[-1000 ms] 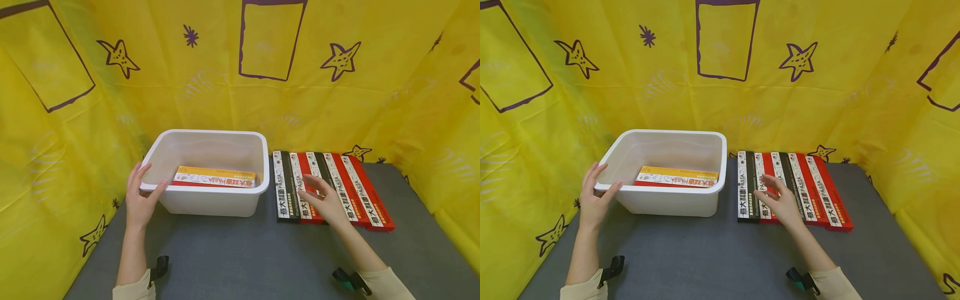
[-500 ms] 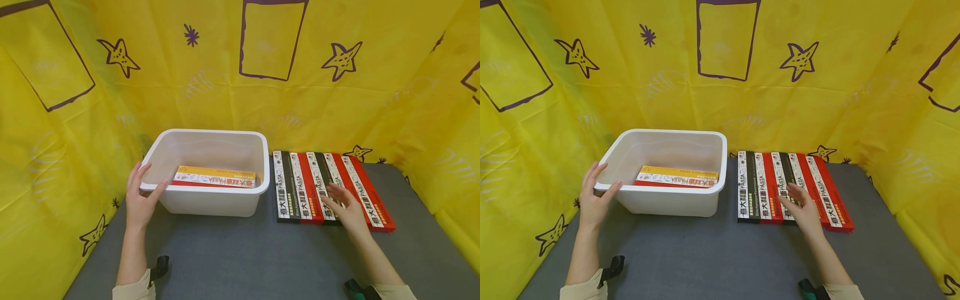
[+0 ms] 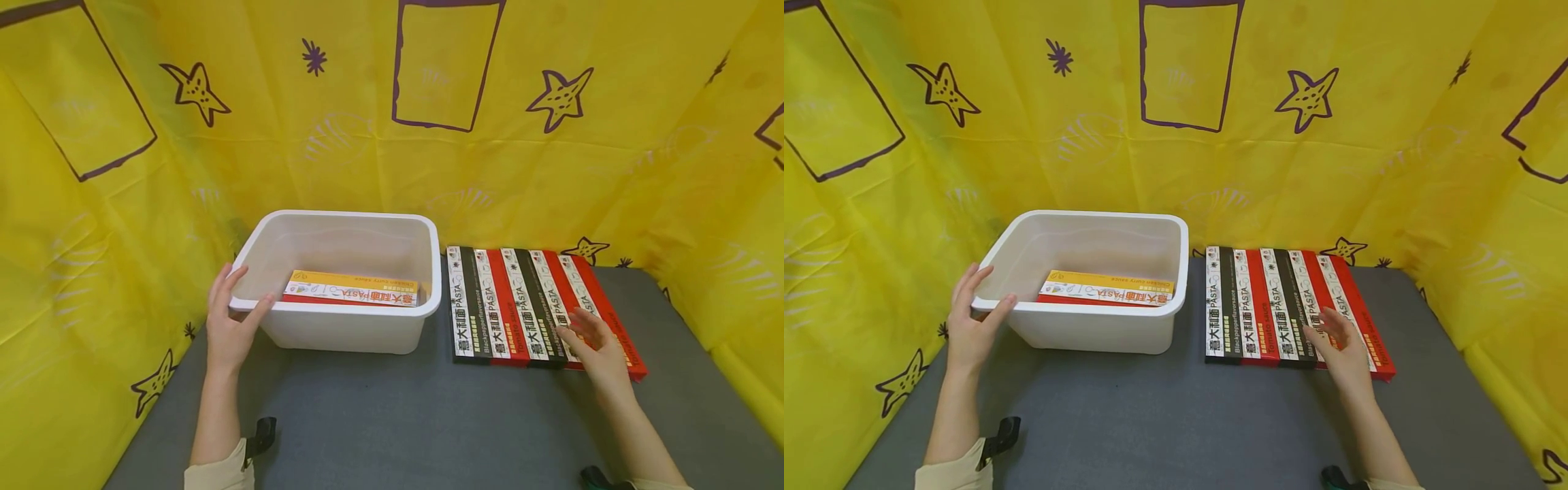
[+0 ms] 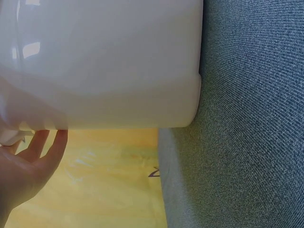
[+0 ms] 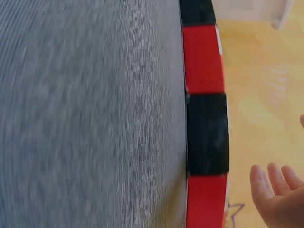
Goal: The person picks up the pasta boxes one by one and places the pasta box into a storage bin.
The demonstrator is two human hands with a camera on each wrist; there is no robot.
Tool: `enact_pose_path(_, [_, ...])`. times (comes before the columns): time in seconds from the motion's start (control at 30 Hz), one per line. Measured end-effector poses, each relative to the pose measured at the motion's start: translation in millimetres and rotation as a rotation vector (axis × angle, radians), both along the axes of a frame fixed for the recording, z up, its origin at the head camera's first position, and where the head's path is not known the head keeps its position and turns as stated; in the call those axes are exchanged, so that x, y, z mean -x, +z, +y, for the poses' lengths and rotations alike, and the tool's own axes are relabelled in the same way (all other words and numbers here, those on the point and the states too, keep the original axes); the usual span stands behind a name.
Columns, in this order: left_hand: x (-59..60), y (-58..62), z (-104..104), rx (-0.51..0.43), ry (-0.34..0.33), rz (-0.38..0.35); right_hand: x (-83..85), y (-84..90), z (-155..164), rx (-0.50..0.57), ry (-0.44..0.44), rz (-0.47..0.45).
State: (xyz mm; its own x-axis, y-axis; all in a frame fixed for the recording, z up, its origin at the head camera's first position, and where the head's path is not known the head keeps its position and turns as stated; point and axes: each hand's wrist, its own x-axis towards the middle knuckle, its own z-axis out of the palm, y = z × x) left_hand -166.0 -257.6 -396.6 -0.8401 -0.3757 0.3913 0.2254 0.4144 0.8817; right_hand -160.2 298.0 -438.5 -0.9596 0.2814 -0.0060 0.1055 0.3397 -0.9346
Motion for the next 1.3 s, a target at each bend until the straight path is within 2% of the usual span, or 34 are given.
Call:
enact_pose_path(0.1, [0.0, 0.2, 0.3, 0.002, 0.001, -0.003, -3.4, 1.1, 8.6, -0.019, -0.034, -0.009])
enact_pose_path(0.33, [-0.4, 1.0, -0.2, 0.008, 0.003, -0.004, -9.2, 0.7, 26.1, -0.114, -0.116, -0.102])
enact_pose_path(0.53, [0.2, 0.9, -0.7, 0.009, 0.005, -0.005, -11.4, -4.5, 42.2, -0.215, -0.129, -0.113])
enact_pose_path(0.73, [-0.5, 1.3, -0.4, 0.002, -0.001, -0.011, -10.7, -9.0, 55.9, -0.302, -0.123, -0.115])
enact_pose_path(1.13, [-0.2, 0.2, 0.1, 0.014, 0.01, -0.005, -9.9, -14.2, 75.7, -0.3, -0.079, -0.165])
enact_pose_path(1.3, [-0.5, -0.6, 0.1, 0.017, 0.011, 0.0, -11.5, -18.4, 84.1, -0.324, -0.006, -0.155])
